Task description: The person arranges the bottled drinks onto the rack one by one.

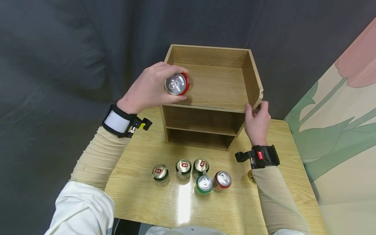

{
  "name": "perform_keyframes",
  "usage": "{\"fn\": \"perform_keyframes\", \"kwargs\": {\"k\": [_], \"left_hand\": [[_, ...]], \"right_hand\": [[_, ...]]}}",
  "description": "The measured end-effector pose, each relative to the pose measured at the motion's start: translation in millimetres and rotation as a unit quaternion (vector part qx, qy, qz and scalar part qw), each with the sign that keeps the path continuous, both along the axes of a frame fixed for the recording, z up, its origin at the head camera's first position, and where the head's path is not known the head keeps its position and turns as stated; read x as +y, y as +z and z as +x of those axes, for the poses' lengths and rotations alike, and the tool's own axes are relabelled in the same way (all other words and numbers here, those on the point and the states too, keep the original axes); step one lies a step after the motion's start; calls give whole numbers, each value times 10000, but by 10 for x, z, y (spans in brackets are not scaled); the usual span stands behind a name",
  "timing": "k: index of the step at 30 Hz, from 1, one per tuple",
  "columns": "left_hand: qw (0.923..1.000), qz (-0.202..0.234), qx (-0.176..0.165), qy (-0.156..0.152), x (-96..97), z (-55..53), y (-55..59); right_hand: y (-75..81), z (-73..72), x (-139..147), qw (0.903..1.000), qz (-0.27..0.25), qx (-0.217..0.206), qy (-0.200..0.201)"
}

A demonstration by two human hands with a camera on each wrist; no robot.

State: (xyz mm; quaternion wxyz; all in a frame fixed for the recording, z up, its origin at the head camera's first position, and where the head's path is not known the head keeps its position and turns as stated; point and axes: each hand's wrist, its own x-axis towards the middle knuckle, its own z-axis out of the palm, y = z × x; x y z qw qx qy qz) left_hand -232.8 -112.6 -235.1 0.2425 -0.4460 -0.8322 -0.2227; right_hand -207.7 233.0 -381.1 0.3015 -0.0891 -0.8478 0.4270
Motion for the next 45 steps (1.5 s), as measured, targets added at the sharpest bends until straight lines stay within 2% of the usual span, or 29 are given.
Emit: {"fn": "perform_keyframes", "kwargs": {"k": [11, 16, 28, 37, 45], "left_hand": [[9977, -2, -560, 390, -38, -129, -106], [9963, 23, -669, 531, -46, -160, -157], [9933, 122, -945, 660, -66, -221, -234], [9864, 1, -1282, 1027, -21, -279, -181], [9806, -185, -1405, 1352, 55, -351, -110]], "right_hand": [[-1, 1, -7, 9999, -96, -55, 49], [-6, 1, -17, 9999, -123, -72, 69], [4, -2, -21, 9999, -144, -63, 45], [-6, -4, -8, 9999, -105, -10, 25], [-9, -13, -2, 10000, -2, -6, -39]]}}
